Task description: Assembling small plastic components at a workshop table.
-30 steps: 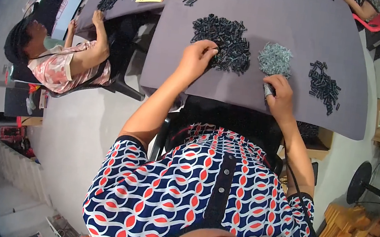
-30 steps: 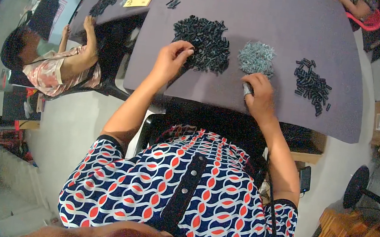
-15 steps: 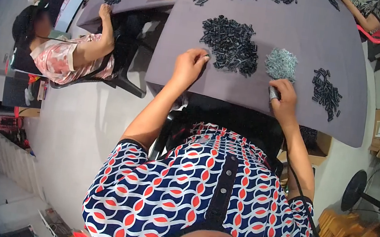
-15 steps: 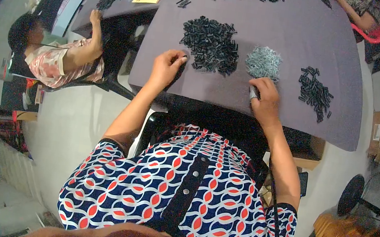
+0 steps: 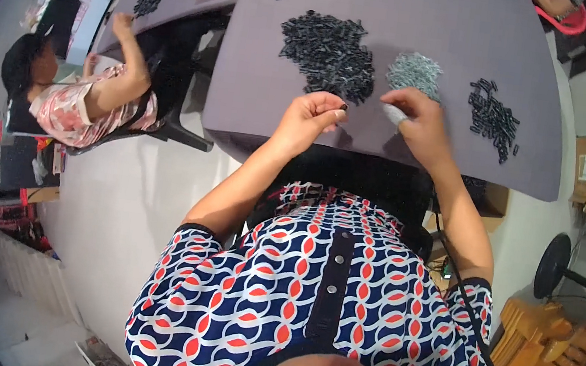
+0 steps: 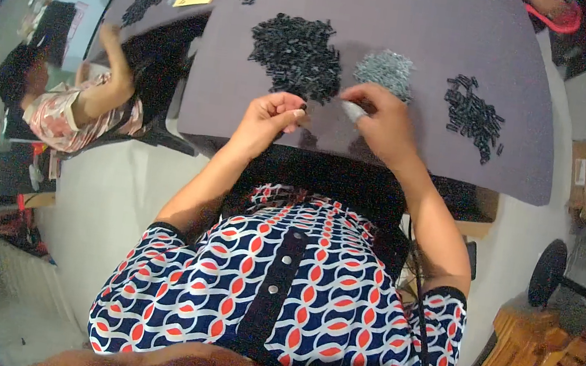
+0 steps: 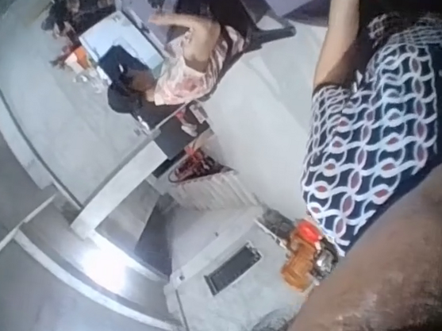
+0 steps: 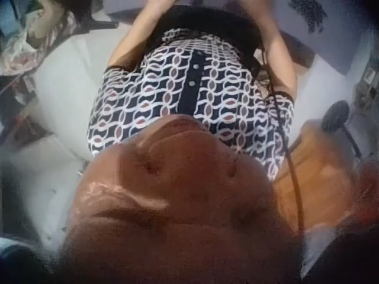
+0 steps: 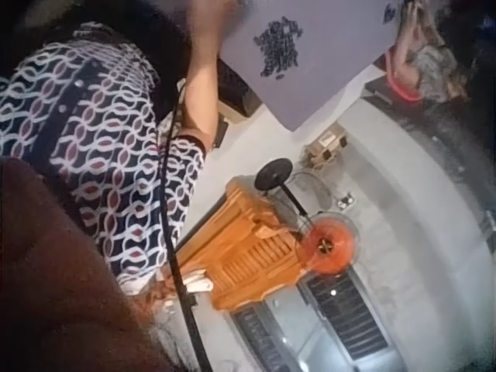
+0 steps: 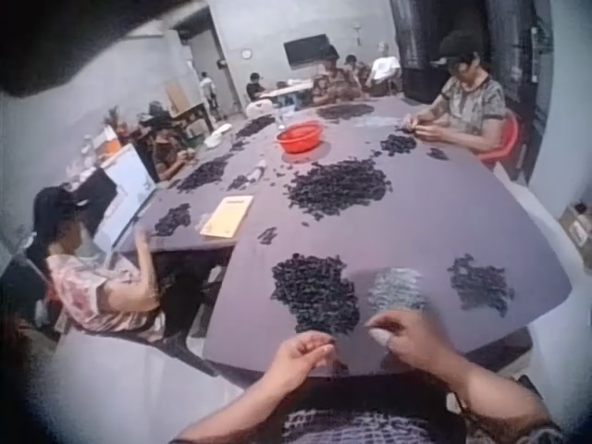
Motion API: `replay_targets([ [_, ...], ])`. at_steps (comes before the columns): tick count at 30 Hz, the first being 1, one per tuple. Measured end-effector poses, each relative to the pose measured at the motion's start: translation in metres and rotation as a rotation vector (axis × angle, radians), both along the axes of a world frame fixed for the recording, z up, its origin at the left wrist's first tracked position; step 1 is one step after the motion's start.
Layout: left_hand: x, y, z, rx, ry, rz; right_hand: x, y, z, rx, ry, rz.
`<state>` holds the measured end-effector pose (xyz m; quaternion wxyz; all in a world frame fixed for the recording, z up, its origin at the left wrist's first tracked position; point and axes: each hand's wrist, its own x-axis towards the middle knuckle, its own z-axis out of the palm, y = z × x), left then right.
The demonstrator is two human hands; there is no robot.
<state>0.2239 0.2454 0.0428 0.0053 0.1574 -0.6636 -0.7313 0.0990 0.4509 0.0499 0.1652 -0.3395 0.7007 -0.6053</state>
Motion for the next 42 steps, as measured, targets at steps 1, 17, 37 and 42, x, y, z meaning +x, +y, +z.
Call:
replay_targets([
  [1,-0.003,0.008,-0.006,0.034,0.003,-0.002,-0.003,-0.003,-0.003,-0.076,-0.169,0.050],
  [17,-0.011,0.035,-0.001,-0.164,0.078,-0.031,0.009,-0.005,-0.018,-0.132,-0.358,0.112],
  [37,-0.022,0.042,-0.020,0.065,0.242,0.101,0.009,-0.007,-0.014,0.071,-0.126,-0.001],
  [42,-0.027,0.043,-0.023,0.024,0.233,0.119,0.009,-0.007,-0.014,0.110,-0.080,-0.029],
])
